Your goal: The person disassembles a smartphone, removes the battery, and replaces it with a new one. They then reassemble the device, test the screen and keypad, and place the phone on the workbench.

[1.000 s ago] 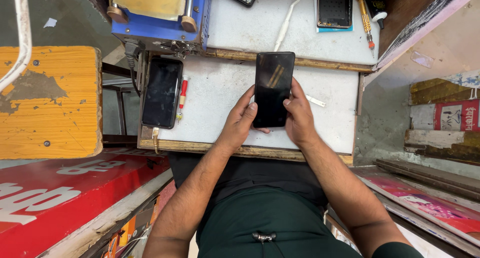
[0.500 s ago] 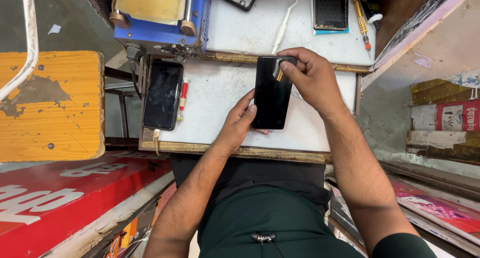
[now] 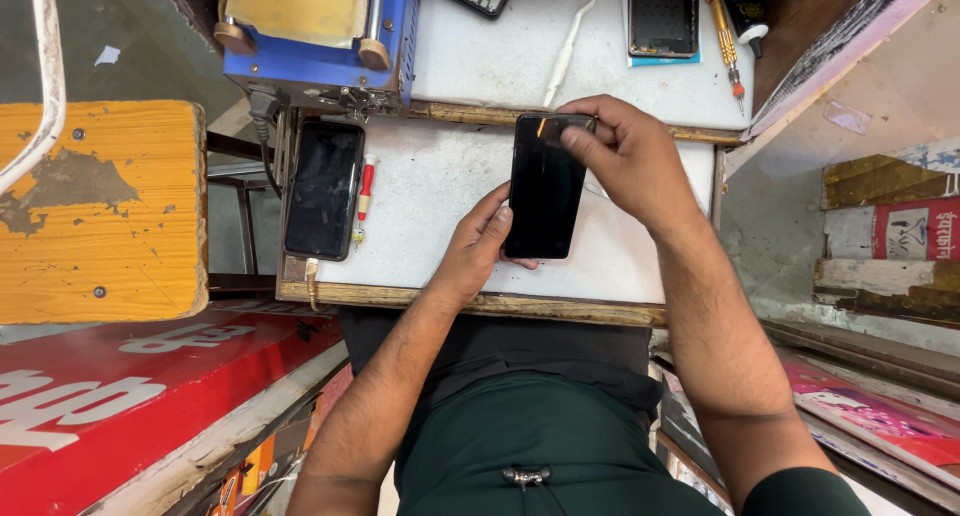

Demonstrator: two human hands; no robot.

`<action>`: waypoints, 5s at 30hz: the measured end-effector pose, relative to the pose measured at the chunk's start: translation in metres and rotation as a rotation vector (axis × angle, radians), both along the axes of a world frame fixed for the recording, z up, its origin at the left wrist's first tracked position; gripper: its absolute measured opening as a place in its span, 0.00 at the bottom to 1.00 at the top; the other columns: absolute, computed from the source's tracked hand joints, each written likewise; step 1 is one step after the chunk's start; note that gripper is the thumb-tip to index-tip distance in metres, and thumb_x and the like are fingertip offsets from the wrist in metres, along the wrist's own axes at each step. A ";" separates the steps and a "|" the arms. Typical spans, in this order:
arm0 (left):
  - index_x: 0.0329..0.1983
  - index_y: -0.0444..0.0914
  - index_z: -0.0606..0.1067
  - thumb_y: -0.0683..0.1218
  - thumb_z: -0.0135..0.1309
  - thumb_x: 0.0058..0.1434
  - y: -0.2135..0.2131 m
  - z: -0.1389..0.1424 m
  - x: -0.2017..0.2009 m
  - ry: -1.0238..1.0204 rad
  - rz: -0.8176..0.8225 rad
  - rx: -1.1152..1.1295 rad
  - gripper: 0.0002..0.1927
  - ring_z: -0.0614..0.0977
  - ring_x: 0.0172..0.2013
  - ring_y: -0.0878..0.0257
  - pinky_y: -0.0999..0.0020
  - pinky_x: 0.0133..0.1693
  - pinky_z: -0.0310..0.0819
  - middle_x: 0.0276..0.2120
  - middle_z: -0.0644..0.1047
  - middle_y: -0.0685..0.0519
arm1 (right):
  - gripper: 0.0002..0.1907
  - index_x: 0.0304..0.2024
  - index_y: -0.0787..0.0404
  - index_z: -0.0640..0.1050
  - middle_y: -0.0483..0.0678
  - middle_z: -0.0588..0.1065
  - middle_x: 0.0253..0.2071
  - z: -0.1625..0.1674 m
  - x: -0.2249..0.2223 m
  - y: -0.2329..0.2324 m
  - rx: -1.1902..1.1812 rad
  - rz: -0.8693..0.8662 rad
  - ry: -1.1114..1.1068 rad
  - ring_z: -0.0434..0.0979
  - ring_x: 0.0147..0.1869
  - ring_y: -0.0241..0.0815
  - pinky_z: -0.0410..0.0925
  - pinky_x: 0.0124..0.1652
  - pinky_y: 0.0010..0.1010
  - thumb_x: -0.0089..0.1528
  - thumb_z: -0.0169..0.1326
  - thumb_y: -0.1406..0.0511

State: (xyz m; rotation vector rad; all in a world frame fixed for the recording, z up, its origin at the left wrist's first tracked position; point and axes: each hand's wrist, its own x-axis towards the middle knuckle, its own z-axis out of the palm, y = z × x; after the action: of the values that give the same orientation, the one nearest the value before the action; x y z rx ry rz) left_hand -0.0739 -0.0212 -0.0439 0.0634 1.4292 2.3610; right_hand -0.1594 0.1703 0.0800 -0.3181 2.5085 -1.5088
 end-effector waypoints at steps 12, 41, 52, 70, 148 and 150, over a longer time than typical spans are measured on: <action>0.74 0.34 0.62 0.58 0.39 0.74 0.000 -0.004 -0.001 -0.006 -0.007 -0.039 0.32 0.85 0.43 0.60 0.61 0.42 0.88 0.49 0.79 0.43 | 0.17 0.60 0.62 0.74 0.47 0.78 0.39 0.008 0.014 0.006 -0.002 0.085 0.058 0.78 0.44 0.36 0.72 0.42 0.27 0.70 0.55 0.64; 0.74 0.34 0.62 0.57 0.39 0.75 -0.001 -0.002 -0.004 -0.037 -0.012 0.024 0.31 0.84 0.45 0.57 0.57 0.44 0.88 0.49 0.79 0.43 | 0.31 0.66 0.64 0.60 0.54 0.78 0.51 -0.054 0.037 0.001 -0.261 -0.062 0.078 0.81 0.57 0.41 0.74 0.58 0.33 0.64 0.57 0.74; 0.74 0.34 0.62 0.58 0.39 0.75 -0.001 -0.004 -0.003 -0.028 -0.029 0.005 0.31 0.85 0.42 0.59 0.58 0.44 0.88 0.46 0.80 0.44 | 0.12 0.57 0.64 0.75 0.47 0.76 0.46 -0.054 0.034 0.007 -0.330 -0.181 0.085 0.77 0.47 0.33 0.73 0.49 0.26 0.77 0.42 0.66; 0.74 0.35 0.62 0.57 0.41 0.74 0.000 -0.009 -0.003 -0.039 -0.022 0.054 0.31 0.85 0.46 0.57 0.57 0.43 0.88 0.50 0.79 0.43 | 0.28 0.66 0.66 0.66 0.53 0.77 0.56 -0.045 0.035 0.014 -0.256 -0.026 -0.035 0.78 0.63 0.41 0.74 0.58 0.32 0.64 0.55 0.75; 0.74 0.34 0.59 0.56 0.39 0.75 0.002 -0.008 -0.002 -0.052 0.005 0.116 0.31 0.85 0.44 0.57 0.61 0.41 0.88 0.50 0.78 0.42 | 0.24 0.68 0.69 0.65 0.55 0.73 0.54 -0.105 0.069 0.011 -0.418 -0.013 -0.279 0.76 0.56 0.42 0.74 0.54 0.36 0.69 0.45 0.68; 0.74 0.34 0.60 0.56 0.38 0.76 0.002 -0.007 -0.001 -0.041 0.003 0.084 0.30 0.85 0.41 0.56 0.61 0.40 0.87 0.48 0.79 0.41 | 0.23 0.67 0.68 0.67 0.54 0.74 0.52 -0.104 0.071 0.008 -0.433 -0.082 -0.306 0.76 0.54 0.41 0.74 0.51 0.35 0.72 0.40 0.63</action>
State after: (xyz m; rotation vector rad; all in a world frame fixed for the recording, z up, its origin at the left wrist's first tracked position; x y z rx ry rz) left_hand -0.0752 -0.0192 -0.0508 0.0348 1.3123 2.4095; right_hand -0.0883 0.1782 -0.0243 -0.0380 1.9730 -1.9600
